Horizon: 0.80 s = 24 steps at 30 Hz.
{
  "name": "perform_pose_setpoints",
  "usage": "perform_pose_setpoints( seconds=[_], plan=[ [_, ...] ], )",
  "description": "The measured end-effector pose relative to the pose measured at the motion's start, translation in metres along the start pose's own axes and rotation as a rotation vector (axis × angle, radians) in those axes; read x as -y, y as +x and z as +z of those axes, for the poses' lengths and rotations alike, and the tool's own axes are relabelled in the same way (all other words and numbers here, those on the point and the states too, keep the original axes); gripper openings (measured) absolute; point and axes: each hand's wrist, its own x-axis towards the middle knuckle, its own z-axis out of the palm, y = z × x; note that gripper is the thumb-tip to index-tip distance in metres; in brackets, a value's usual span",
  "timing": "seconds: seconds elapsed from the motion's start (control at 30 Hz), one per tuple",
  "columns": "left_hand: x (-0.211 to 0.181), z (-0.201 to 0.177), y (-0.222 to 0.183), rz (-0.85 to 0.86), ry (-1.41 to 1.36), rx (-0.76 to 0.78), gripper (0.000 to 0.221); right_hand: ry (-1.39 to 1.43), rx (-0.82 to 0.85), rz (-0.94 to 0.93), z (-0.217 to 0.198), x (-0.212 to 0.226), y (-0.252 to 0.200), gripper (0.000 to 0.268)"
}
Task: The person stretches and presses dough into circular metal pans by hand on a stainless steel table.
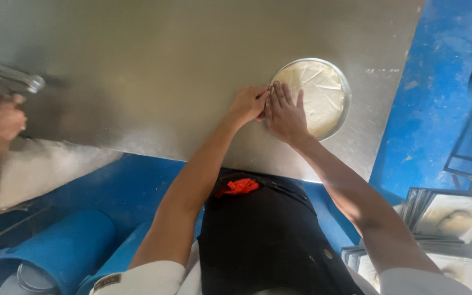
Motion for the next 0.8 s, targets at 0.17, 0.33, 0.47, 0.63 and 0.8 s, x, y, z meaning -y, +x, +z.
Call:
perform_pose_setpoints(
  seconds=[0.17, 0.33, 0.47, 0.63, 0.8],
  plan=[
    [0.003, 0.001, 0.002, 0.046, 0.076, 0.01, 0.032, 0.077, 0.002, 0.093, -0.007, -0.014, 0.009, 0.058],
    [0.014, 0.006, 0.007, 0.074, -0.022, 0.02, 0.031, 0.082, 0.04, 0.197, 0.001, -0.033, 0.023, 0.057],
    [0.021, 0.009, 0.007, 0.124, 0.062, -0.02, 0.03, -0.022, -0.11, 0.09, 0.004, -0.04, 0.028, 0.061],
    [0.028, 0.015, 0.015, 0.451, 0.276, -0.216, 0.026, -0.042, -0.2, 0.09, 0.009, -0.056, 0.04, 0.058],
    [0.015, 0.018, 0.004, -0.084, -0.071, 0.04, 0.037, -0.039, -0.063, 0.151, 0.012, -0.053, 0.034, 0.054]
  ],
)
